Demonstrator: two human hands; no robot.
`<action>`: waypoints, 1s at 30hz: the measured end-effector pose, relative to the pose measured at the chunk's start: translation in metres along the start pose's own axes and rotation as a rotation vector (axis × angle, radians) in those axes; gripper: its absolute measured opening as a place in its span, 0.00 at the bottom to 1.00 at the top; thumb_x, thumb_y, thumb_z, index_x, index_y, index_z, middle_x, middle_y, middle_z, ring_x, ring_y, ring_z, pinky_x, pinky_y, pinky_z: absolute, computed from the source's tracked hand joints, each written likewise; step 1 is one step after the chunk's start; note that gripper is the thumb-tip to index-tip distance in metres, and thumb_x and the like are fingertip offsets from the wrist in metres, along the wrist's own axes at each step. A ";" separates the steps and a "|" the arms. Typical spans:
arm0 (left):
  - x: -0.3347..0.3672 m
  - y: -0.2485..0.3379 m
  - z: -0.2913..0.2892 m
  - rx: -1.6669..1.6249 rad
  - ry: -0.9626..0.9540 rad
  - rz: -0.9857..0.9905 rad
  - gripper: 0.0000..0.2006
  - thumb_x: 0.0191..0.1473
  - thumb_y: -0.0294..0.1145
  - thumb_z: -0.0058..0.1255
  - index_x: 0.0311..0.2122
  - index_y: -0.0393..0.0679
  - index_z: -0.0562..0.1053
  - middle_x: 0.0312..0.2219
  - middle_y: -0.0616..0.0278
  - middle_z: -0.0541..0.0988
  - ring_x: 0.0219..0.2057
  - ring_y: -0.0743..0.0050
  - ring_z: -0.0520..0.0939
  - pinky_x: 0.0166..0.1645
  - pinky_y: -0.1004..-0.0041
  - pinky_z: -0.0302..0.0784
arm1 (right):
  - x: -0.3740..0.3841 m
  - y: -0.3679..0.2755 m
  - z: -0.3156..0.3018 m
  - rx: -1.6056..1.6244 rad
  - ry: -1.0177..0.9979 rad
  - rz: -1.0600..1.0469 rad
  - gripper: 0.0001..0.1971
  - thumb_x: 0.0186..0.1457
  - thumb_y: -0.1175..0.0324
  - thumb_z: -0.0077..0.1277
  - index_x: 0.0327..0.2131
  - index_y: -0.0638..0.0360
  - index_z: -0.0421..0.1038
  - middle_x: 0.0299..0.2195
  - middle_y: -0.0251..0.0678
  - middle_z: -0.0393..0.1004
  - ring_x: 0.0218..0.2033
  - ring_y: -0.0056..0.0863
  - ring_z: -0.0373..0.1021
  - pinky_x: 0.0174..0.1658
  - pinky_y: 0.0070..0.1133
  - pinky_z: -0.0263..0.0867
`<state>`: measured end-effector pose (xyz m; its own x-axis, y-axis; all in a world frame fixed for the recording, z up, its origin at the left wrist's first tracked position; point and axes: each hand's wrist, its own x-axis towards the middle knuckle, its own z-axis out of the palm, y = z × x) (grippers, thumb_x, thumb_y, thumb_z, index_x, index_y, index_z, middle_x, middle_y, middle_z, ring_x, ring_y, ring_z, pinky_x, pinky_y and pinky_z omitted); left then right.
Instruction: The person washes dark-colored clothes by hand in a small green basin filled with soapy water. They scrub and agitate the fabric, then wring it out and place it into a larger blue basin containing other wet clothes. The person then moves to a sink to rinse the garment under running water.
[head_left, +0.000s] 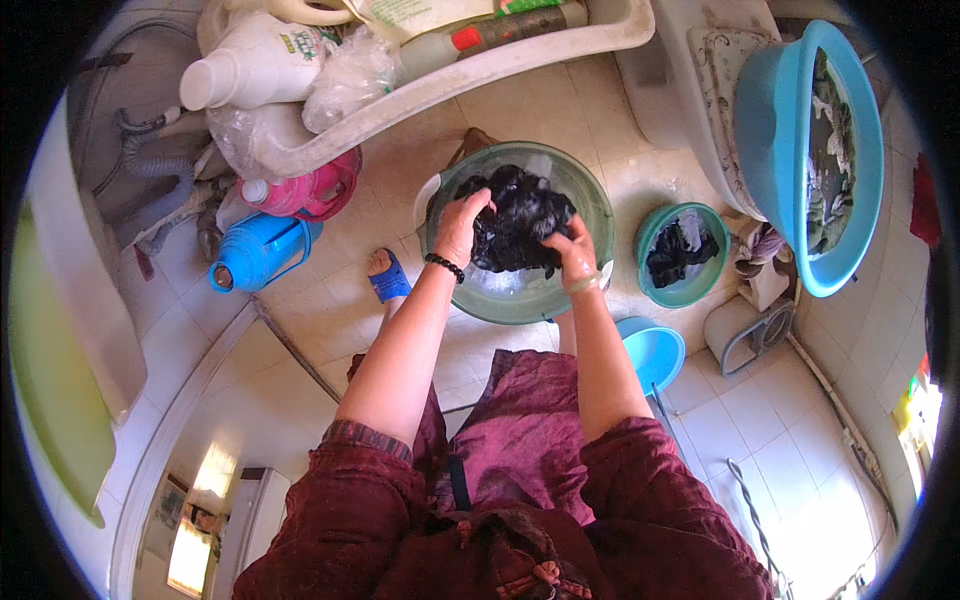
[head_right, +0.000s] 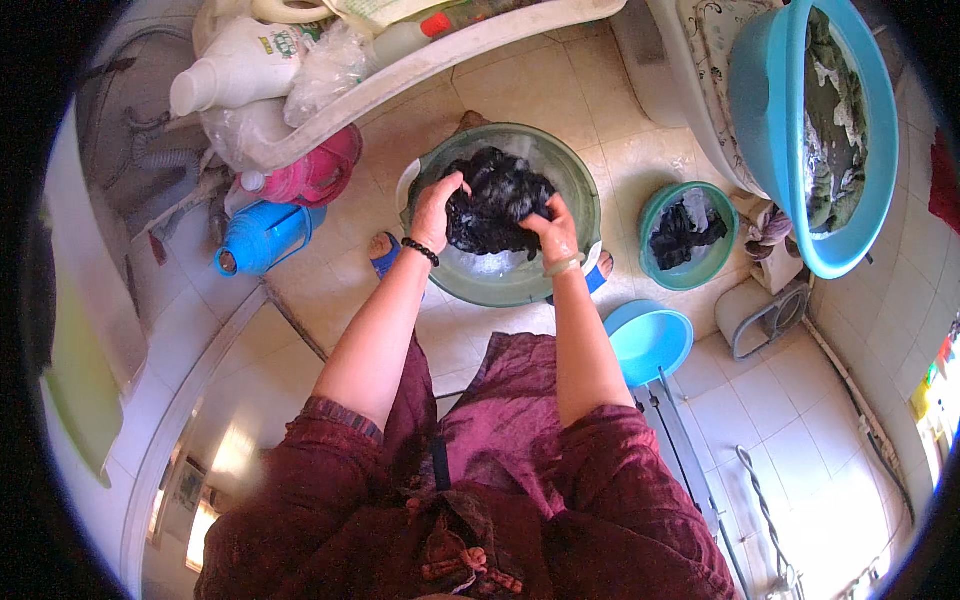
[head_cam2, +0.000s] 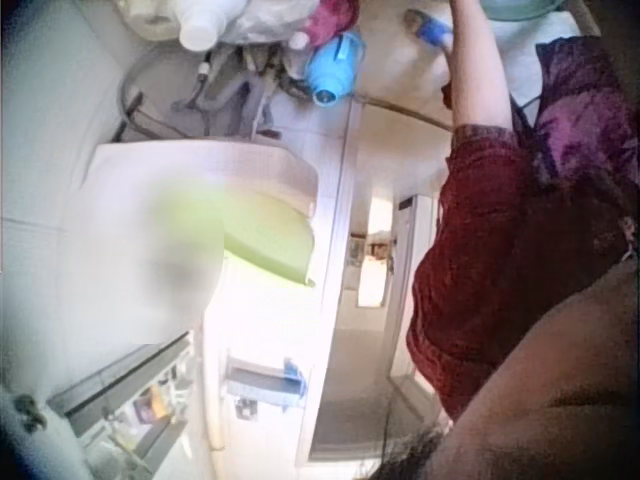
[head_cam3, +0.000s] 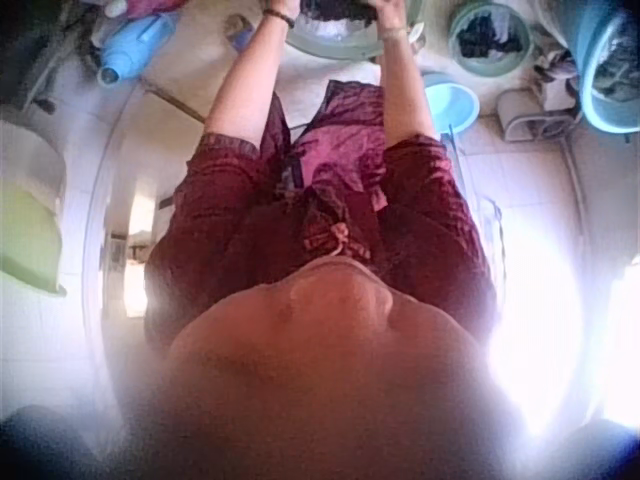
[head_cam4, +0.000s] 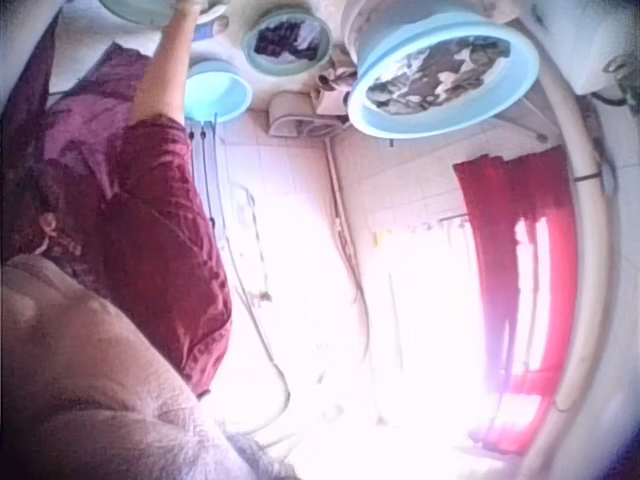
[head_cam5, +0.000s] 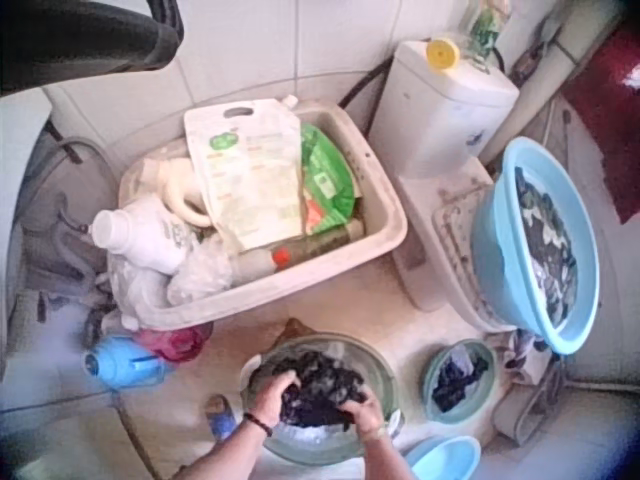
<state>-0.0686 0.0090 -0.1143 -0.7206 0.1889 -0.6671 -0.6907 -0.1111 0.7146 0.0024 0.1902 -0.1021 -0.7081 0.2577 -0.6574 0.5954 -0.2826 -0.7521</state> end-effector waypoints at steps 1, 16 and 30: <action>-0.008 0.010 -0.001 0.054 -0.019 -0.005 0.19 0.47 0.47 0.47 0.17 0.40 0.72 0.17 0.69 0.72 0.24 0.79 0.71 0.32 0.78 0.63 | -0.010 -0.007 -0.001 -0.044 -0.012 -0.015 0.18 0.32 0.76 0.52 0.34 0.60 0.67 0.28 0.29 0.70 0.31 0.20 0.65 0.38 0.18 0.61; -0.048 0.001 0.022 1.658 -0.227 0.348 0.32 0.33 0.42 0.58 0.49 0.55 0.65 0.54 0.55 0.55 0.56 0.50 0.53 0.53 0.39 0.45 | -0.014 0.042 -0.009 -0.539 0.179 -0.361 0.38 0.38 0.64 0.54 0.56 0.47 0.51 0.56 0.49 0.49 0.56 0.50 0.46 0.59 0.36 0.40; 0.038 -0.121 -0.009 1.041 -0.371 -0.443 0.33 0.49 0.63 0.29 0.52 0.50 0.62 0.50 0.47 0.64 0.54 0.53 0.61 0.57 0.61 0.53 | 0.070 0.108 0.014 -1.541 -0.477 0.382 0.29 0.47 0.50 0.43 0.51 0.53 0.59 0.45 0.48 0.65 0.47 0.42 0.63 0.47 0.33 0.60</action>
<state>-0.0125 0.0205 -0.2283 -0.2518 0.3014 -0.9196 -0.3696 0.8483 0.3792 0.0118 0.1652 -0.2285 -0.3143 0.0232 -0.9490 0.3377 0.9371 -0.0889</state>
